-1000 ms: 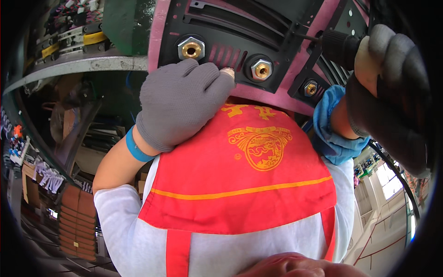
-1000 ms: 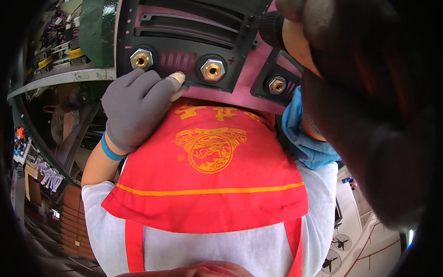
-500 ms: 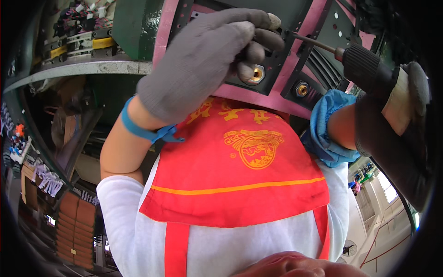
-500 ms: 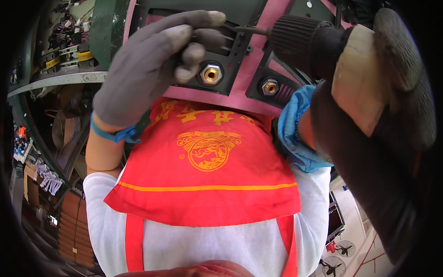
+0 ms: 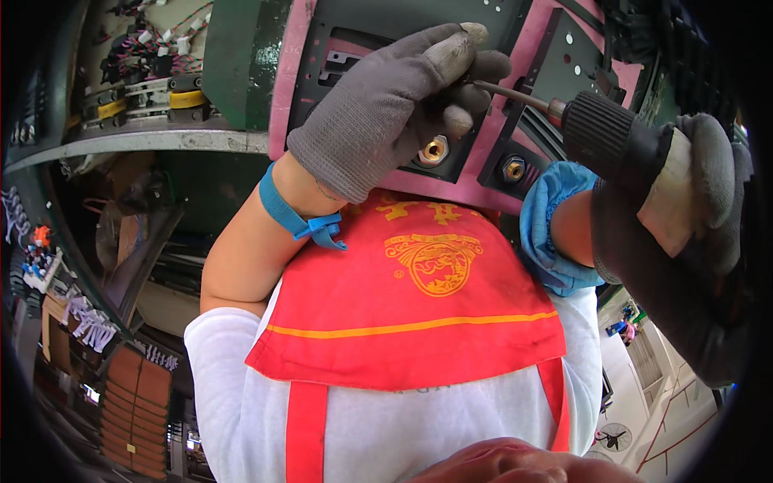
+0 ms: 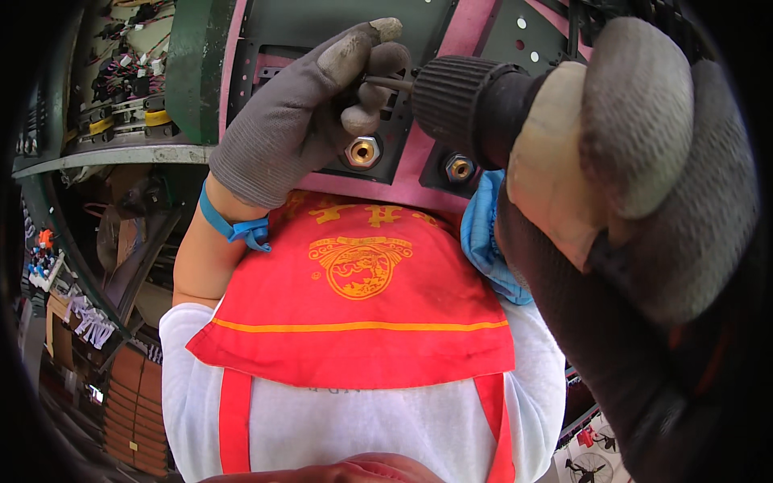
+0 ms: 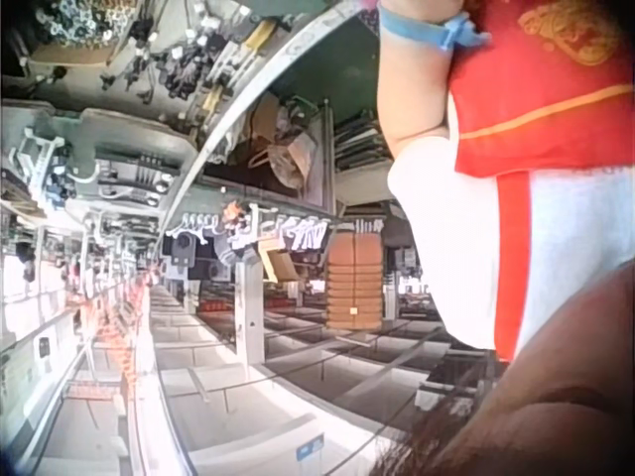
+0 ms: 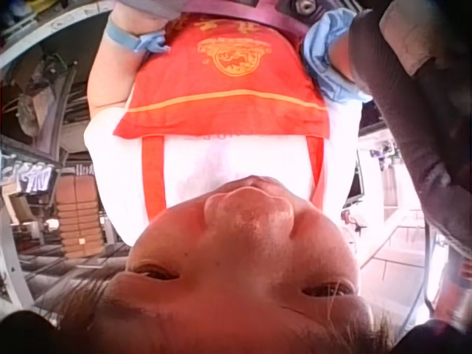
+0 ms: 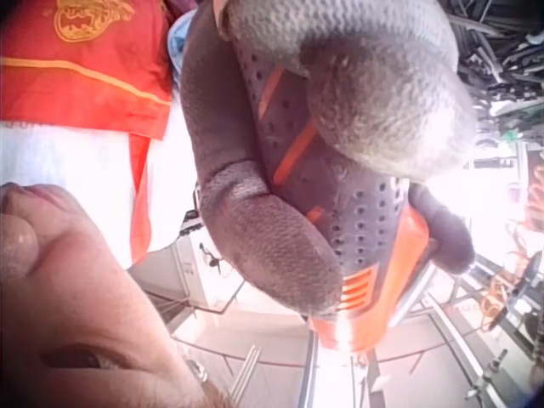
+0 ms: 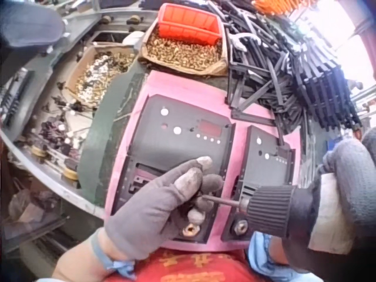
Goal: Assemble electronic device front panels by attaching plastic covers and metal strips using a power screwdriver.
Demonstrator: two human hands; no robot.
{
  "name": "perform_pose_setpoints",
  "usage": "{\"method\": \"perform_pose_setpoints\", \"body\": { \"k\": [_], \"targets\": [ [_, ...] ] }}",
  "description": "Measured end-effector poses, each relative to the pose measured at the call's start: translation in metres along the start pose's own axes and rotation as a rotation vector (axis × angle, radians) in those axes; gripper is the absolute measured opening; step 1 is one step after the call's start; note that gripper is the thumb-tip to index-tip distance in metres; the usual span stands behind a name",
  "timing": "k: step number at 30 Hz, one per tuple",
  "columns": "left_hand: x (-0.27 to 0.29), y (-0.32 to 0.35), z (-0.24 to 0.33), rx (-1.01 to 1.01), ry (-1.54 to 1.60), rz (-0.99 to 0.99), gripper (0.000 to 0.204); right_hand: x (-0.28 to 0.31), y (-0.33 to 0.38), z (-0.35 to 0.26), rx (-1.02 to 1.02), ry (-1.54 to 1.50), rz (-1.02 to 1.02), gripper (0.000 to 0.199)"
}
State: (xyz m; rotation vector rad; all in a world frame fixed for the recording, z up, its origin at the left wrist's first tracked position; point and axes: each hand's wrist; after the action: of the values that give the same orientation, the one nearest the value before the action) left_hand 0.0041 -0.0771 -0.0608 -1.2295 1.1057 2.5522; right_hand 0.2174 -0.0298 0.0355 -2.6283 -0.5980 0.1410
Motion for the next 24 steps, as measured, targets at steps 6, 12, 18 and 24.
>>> {"method": "perform_pose_setpoints", "body": {
  "k": [6,12,18,24],
  "targets": [
    [0.005,-0.007,-0.003,0.002,0.234,-0.116,0.037,0.005,0.006,-0.004,-0.007,-0.003,0.011,0.055],
    [-0.008,0.002,0.001,-0.099,-0.044,0.063,0.03,0.034,0.015,-0.006,-0.007,0.01,0.036,0.055],
    [0.009,-0.004,-0.002,-0.039,-0.1,-0.06,0.039,0.032,0.013,-0.005,-0.007,0.029,0.049,0.055],
    [-0.003,0.0,0.006,-0.14,-0.312,0.006,0.04,0.024,0.013,-0.006,-0.009,0.041,0.062,0.054]
  ]
}}
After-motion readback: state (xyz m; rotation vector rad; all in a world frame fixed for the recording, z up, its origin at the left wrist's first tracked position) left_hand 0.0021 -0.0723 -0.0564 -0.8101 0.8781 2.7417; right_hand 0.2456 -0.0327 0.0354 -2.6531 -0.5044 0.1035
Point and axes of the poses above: each hand's wrist, its own y-axis away from the middle knuckle, its own x-axis out of the back of the hand, z = x × y, and after that the axes turned 11 degrees about z, right-handed
